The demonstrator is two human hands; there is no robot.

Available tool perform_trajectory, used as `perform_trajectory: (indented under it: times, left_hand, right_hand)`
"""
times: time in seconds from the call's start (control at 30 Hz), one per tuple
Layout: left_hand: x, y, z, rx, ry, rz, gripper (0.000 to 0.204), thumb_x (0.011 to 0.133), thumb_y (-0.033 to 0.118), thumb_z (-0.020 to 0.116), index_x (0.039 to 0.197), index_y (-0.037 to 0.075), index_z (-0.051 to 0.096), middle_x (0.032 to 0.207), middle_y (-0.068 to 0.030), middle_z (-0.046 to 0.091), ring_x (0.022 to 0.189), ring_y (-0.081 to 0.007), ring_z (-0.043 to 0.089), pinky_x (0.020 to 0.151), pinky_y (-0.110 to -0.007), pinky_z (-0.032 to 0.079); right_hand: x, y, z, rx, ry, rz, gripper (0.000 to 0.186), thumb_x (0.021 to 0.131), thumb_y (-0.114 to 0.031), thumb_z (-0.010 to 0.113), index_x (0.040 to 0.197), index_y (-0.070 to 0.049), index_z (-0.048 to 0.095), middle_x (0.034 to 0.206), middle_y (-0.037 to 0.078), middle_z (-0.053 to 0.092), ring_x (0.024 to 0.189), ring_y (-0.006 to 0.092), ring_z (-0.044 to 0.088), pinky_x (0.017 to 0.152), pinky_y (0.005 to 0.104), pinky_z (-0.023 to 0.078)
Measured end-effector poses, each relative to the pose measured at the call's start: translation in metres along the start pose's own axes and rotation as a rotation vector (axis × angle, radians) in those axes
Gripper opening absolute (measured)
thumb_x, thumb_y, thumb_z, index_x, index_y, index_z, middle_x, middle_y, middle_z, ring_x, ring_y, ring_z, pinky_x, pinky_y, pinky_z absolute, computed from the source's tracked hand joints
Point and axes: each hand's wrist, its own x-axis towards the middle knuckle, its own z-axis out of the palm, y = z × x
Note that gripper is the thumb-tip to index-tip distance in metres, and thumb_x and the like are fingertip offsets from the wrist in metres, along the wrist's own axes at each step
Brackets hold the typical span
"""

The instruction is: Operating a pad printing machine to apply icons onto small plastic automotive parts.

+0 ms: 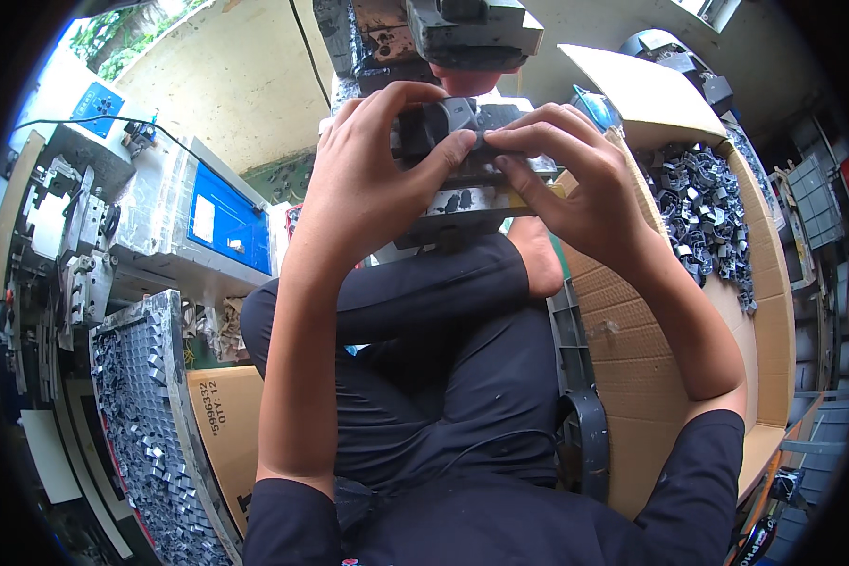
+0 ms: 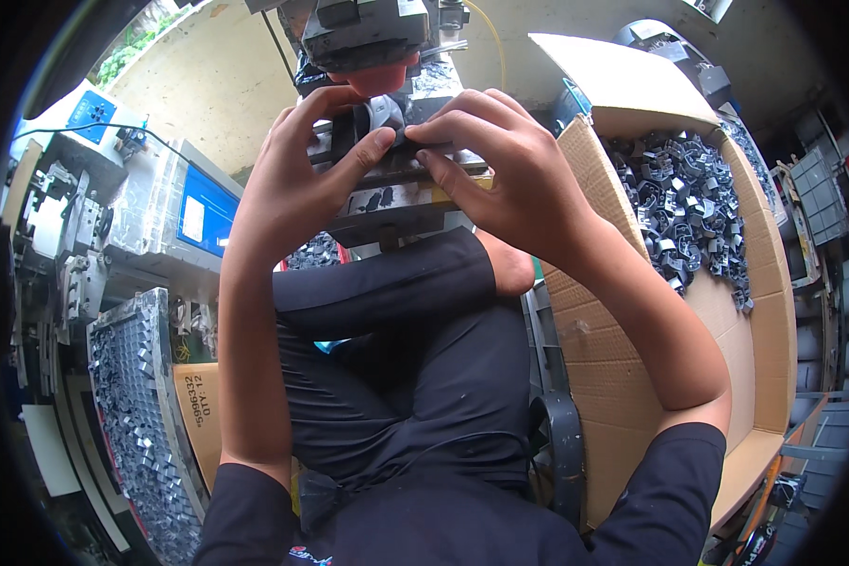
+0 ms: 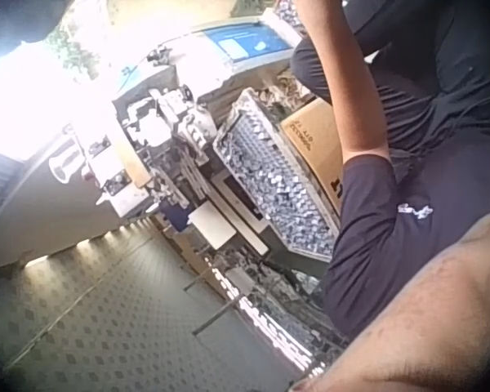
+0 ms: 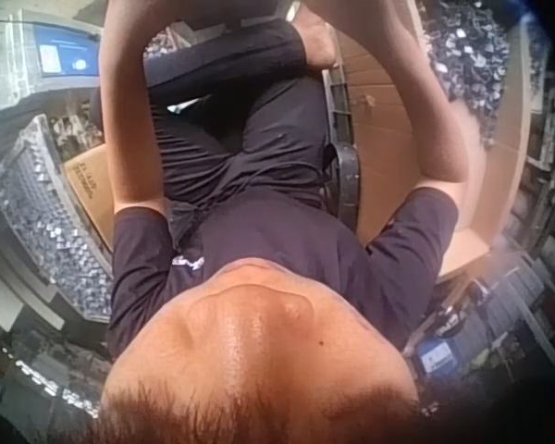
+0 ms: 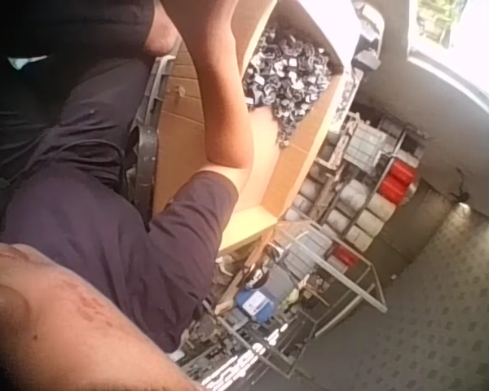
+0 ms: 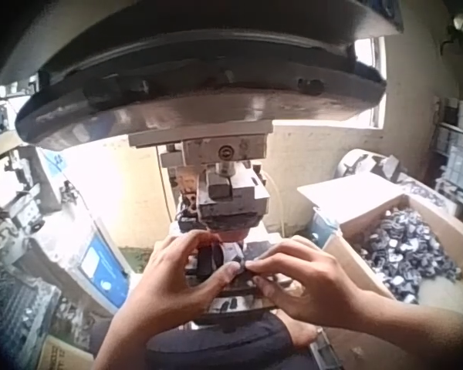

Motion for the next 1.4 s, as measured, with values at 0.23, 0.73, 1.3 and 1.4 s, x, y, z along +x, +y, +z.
perform_trajectory:
  times: [0.23, 0.73, 1.3, 1.4]
  left_hand:
    - [-0.009, 0.009, 0.003, 0.057, 0.127, 0.004, 0.042, 0.094, 0.030, 0.080, 0.126, 0.006, 0.069, 0.118, -0.0167, 0.074, 0.116, -0.0344, 0.069, 0.104, -0.044, 0.050]
    - [-0.156, 0.027, -0.040, -0.467, -0.098, -0.083, 0.059, 0.085, 0.004, 0.085, 0.141, 0.003, 0.069, 0.129, -0.0160, 0.070, 0.112, -0.0278, 0.070, 0.097, -0.038, 0.057]
    - [-0.196, 0.014, -0.023, -0.772, -0.100, -0.076, 0.049, 0.102, 0.033, 0.072, 0.134, -0.004, 0.071, 0.132, -0.0238, 0.073, 0.123, -0.0368, 0.071, 0.104, -0.045, 0.054]
    - [-0.197, 0.013, -0.022, -0.774, -0.101, -0.078, 0.050, 0.102, 0.034, 0.072, 0.134, -0.004, 0.071, 0.132, -0.0237, 0.074, 0.123, -0.0370, 0.071, 0.104, -0.045, 0.054]
  right_hand:
    - [0.001, -0.001, 0.001, 0.009, 0.018, -0.022, 0.019, 0.090, -0.005, 0.080, 0.109, -0.005, 0.076, 0.101, 0.010, 0.072, 0.094, 0.0276, 0.069, 0.085, 0.0407, 0.056]
    - [-0.012, -0.081, 0.016, 0.147, -0.327, -0.243, 0.025, 0.085, -0.025, 0.084, 0.090, -0.009, 0.065, 0.079, 0.001, 0.057, 0.078, 0.0205, 0.062, 0.078, 0.0358, 0.052]
    - [-0.020, -0.103, 0.019, 0.207, -0.462, -0.332, 0.026, 0.084, -0.025, 0.088, 0.086, -0.005, 0.071, 0.076, 0.004, 0.066, 0.070, 0.0227, 0.066, 0.077, 0.0385, 0.054]
    - [-0.020, -0.103, 0.018, 0.211, -0.467, -0.329, 0.026, 0.084, -0.025, 0.088, 0.085, -0.005, 0.071, 0.076, 0.004, 0.067, 0.070, 0.0230, 0.066, 0.077, 0.0386, 0.054]
